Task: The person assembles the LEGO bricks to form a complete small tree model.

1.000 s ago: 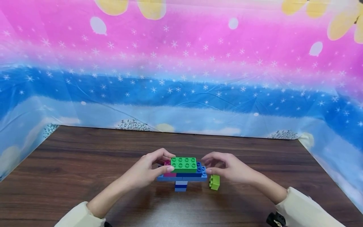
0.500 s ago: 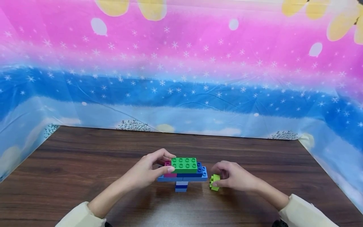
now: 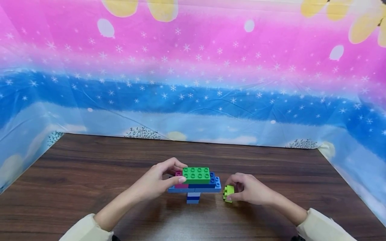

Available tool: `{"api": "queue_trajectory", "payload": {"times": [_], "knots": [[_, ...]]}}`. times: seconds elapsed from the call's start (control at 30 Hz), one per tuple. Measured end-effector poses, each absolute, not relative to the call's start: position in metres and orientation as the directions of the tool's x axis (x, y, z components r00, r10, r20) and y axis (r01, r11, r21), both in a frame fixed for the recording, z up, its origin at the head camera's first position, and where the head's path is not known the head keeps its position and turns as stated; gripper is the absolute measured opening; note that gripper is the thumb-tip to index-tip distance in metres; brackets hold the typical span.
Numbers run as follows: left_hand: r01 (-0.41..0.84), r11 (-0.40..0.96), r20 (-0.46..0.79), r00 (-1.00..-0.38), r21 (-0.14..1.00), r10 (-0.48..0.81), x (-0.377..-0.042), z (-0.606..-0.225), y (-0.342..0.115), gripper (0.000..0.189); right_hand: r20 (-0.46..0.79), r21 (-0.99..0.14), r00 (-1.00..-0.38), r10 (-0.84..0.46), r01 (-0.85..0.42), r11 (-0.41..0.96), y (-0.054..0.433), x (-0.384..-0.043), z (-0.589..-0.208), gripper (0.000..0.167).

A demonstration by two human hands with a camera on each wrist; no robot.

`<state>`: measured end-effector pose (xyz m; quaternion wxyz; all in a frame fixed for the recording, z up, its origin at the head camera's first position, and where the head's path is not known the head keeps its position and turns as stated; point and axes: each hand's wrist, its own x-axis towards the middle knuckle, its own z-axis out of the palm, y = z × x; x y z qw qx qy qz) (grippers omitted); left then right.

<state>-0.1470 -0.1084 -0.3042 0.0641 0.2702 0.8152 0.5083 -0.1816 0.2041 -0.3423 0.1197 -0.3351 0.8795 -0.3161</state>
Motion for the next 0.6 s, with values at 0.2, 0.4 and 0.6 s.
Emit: {"api": "queue_trajectory", "payload": {"times": [0.2, 0.4, 0.6], "knots": [[0.367, 0.339, 0.161, -0.848, 0.866, 0.505, -0.147, -0.304, -0.109, 0.024, 0.010, -0.622, -0.755, -0.656, -0.518, 0.587, 0.206, -0.181, -0.342, 0.025], [0.358, 0.342, 0.152, -0.850, 0.869, 0.504, -0.148, -0.304, -0.109, 0.025, 0.021, -0.628, -0.765, -0.644, -0.511, 0.587, 0.207, -0.184, -0.334, 0.027], [0.350, 0.336, 0.147, -0.851, 0.875, 0.504, -0.148, -0.304, -0.109, 0.025, 0.052, -0.636, -0.776, -0.628, -0.511, 0.578, 0.204, -0.189, -0.313, 0.029]]}}
